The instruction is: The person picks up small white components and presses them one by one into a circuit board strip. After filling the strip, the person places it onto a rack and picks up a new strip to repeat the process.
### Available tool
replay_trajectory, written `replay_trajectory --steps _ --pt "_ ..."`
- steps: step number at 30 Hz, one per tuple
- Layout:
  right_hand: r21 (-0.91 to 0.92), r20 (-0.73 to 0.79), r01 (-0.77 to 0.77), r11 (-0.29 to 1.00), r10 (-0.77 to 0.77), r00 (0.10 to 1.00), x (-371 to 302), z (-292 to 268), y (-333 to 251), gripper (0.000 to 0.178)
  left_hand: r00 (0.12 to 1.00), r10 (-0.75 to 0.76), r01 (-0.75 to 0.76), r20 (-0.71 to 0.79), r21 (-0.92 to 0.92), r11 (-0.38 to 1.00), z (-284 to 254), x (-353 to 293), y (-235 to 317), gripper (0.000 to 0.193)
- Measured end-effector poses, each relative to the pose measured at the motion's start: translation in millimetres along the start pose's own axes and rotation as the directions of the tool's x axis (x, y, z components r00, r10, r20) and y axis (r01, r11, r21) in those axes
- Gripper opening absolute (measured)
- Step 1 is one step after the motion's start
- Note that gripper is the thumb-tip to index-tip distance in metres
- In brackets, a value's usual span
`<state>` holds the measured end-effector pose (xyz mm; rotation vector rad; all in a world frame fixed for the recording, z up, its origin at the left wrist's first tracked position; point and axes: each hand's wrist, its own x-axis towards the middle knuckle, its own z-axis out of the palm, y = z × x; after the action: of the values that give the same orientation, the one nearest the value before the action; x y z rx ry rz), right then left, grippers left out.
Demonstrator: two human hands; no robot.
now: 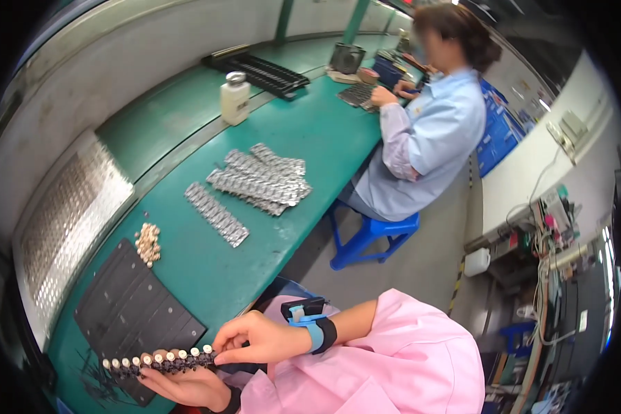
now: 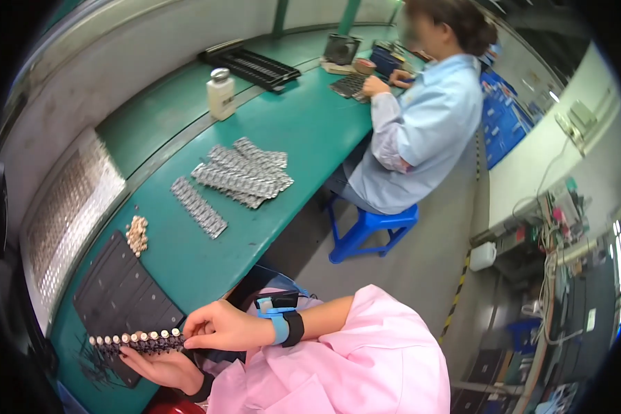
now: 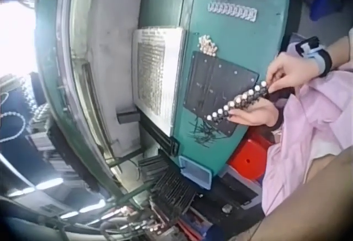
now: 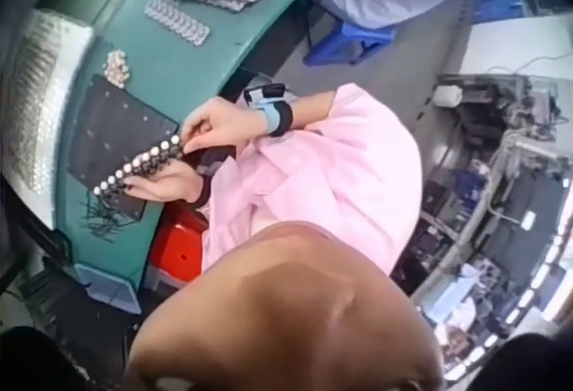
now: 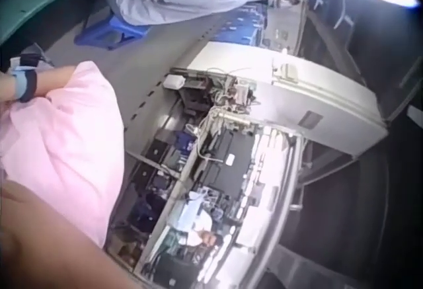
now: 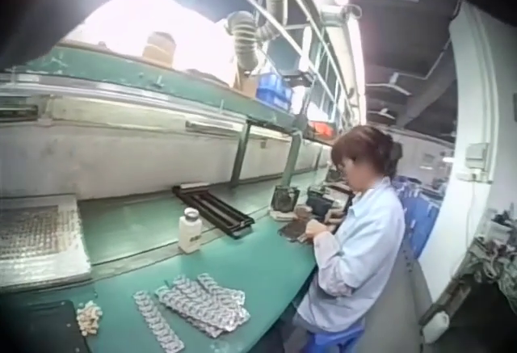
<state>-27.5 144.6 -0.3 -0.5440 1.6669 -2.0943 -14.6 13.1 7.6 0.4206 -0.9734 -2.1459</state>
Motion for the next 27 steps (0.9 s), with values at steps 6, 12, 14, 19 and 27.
replay_trajectory --steps 6,12,14,19,27 --pt "-0.158 -0.144 0.124 0.98 -0.147 0.979 1.3 -35.6 -24.7 0.011 0.988 -0.011 0.009 0.153 0.014 1.0 17.3 -11.4 -10.8 0.032" --pt "-0.263 -0.228 0.102 0.959 -0.164 0.96 18.9 -92.1 -49.6 0.008 0.911 -0.138 0.053 0.388 0.222 0.974 28.1 -19.3 -13.4 0.031" --pt "-0.286 -0.237 0.094 0.953 -0.166 0.957 25.8 -112.1 -55.3 0.007 0.87 -0.262 0.11 0.418 0.353 0.929 30.4 -20.3 -11.0 0.03" --pt "-0.415 -0.3 0.022 0.909 -0.159 0.941 44.6 -172.7 -73.5 0.004 0.934 -0.063 -0.14 0.352 0.523 0.841 -12.2 -10.3 -20.5 0.022" --pt "-0.539 -0.442 -0.048 0.841 -0.234 0.866 90.9 -317.5 -91.3 0.004 0.593 0.36 -0.801 0.72 0.482 0.356 -39.3 12.5 -40.9 0.015"
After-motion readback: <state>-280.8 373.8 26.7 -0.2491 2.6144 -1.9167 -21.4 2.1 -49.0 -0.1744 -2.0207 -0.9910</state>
